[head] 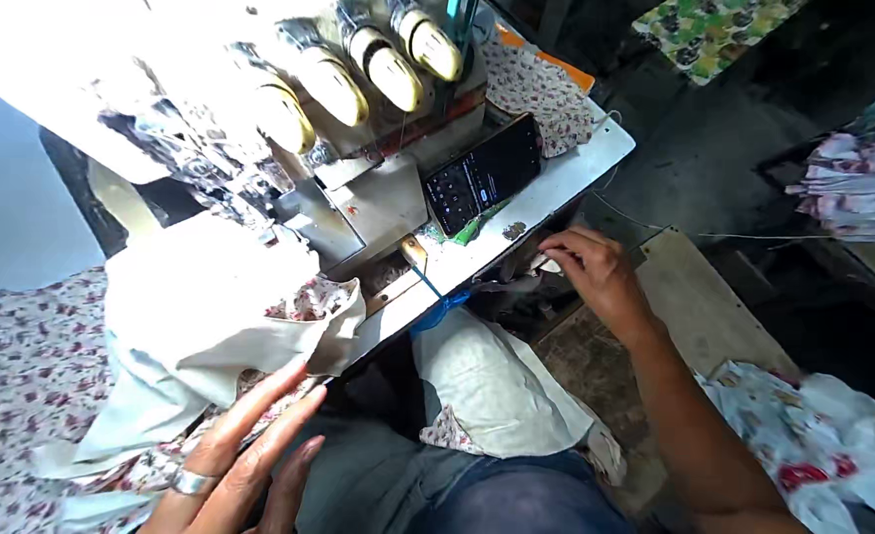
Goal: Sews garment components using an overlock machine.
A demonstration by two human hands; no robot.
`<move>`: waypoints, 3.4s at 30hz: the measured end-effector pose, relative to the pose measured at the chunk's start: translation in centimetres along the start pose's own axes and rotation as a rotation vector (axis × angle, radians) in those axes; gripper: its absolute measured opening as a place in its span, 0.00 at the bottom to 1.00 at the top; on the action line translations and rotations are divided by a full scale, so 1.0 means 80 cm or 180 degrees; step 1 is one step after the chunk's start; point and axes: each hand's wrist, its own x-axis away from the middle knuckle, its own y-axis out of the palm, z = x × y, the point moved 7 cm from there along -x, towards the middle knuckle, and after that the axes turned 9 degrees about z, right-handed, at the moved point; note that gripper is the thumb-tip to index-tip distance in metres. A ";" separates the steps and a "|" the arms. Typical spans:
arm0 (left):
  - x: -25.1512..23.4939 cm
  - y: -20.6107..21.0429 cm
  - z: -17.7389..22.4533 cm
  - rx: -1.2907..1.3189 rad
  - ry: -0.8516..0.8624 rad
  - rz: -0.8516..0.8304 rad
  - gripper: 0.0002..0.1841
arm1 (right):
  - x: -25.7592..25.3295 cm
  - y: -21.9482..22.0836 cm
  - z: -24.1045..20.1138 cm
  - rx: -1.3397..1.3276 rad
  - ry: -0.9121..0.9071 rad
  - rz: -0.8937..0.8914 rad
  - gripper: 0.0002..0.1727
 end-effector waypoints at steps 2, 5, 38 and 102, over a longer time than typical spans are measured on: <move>0.008 0.005 -0.001 0.0121 -0.0022 -0.0056 0.13 | 0.005 0.007 0.015 0.0145 -0.0142 0.0020 0.09; 0.014 0.015 0.000 0.0099 -0.0031 -0.0155 0.13 | 0.014 0.040 0.009 0.0333 -0.0630 -0.0169 0.08; -0.040 0.057 0.006 0.1289 -0.1246 0.1227 0.15 | -0.011 0.051 -0.204 -0.3209 0.0218 -0.0306 0.07; -0.032 0.010 -0.034 0.2511 -0.1397 0.1250 0.08 | -0.024 0.056 -0.269 -0.3936 -0.0504 -0.0056 0.06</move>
